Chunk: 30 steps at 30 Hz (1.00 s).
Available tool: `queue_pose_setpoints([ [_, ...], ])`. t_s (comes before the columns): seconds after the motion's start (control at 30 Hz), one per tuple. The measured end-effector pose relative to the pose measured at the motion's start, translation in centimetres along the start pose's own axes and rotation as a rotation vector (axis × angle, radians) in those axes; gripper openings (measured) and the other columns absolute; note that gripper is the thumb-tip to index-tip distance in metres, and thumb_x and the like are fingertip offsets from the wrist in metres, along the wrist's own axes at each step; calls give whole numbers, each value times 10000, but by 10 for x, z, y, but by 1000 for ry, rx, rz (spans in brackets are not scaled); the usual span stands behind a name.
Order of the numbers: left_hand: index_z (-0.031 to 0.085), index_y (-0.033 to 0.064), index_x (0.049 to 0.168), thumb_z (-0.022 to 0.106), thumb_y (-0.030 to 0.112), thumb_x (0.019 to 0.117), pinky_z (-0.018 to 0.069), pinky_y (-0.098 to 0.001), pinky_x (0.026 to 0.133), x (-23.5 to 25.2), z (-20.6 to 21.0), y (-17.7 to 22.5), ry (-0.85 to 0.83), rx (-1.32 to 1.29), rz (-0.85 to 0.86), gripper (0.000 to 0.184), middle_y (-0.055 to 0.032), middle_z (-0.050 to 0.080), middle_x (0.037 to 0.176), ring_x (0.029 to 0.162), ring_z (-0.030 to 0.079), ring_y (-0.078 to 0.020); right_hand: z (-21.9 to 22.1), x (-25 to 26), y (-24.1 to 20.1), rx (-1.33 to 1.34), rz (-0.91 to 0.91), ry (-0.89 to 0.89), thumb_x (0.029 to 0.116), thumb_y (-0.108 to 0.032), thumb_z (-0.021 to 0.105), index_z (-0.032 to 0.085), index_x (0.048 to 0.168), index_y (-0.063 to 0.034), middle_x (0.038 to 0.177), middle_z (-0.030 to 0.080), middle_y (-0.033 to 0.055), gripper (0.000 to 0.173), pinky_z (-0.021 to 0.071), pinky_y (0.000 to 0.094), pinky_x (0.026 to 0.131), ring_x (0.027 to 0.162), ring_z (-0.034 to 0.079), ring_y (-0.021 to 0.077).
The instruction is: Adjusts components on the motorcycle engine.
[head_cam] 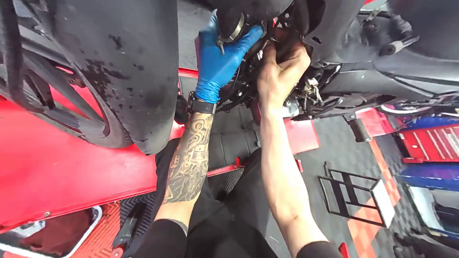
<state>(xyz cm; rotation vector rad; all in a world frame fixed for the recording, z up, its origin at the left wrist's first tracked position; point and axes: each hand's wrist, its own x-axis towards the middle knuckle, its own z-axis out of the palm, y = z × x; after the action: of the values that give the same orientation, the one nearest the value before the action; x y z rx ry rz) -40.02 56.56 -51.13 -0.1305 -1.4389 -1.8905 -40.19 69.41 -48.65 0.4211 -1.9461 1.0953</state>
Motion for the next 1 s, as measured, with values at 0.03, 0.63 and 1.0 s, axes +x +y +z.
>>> queue_pose_setpoints([
  [0.03, 675, -1, 1137, 871, 259, 802, 603, -309, 968, 0, 0, 0, 1, 6, 0, 467, -46, 752, 1043, 1032, 721, -95, -1, 1, 0, -22, -9, -7, 881, -31, 685, 731, 963, -27, 805, 719, 17, 94, 567, 267, 671, 737, 683, 59],
  [0.63, 656, -29, 1146, 857, 195, 814, 591, -297, 983, -1, 0, 4, -20, -58, -26, 447, -72, 743, 1057, 1046, 717, -115, 4, 1, 1, -79, -7, 76, 815, -31, 734, 745, 952, -31, 816, 732, 23, 137, 569, 263, 686, 748, 691, 62],
  [1.0, 645, -23, 1168, 846, 203, 836, 595, -316, 990, -3, -1, 8, -33, -41, -64, 449, -67, 747, 1068, 1062, 718, -124, -2, 6, 7, -74, -89, 18, 850, -65, 704, 762, 907, -52, 789, 723, 25, 82, 548, 269, 674, 741, 682, 64],
])
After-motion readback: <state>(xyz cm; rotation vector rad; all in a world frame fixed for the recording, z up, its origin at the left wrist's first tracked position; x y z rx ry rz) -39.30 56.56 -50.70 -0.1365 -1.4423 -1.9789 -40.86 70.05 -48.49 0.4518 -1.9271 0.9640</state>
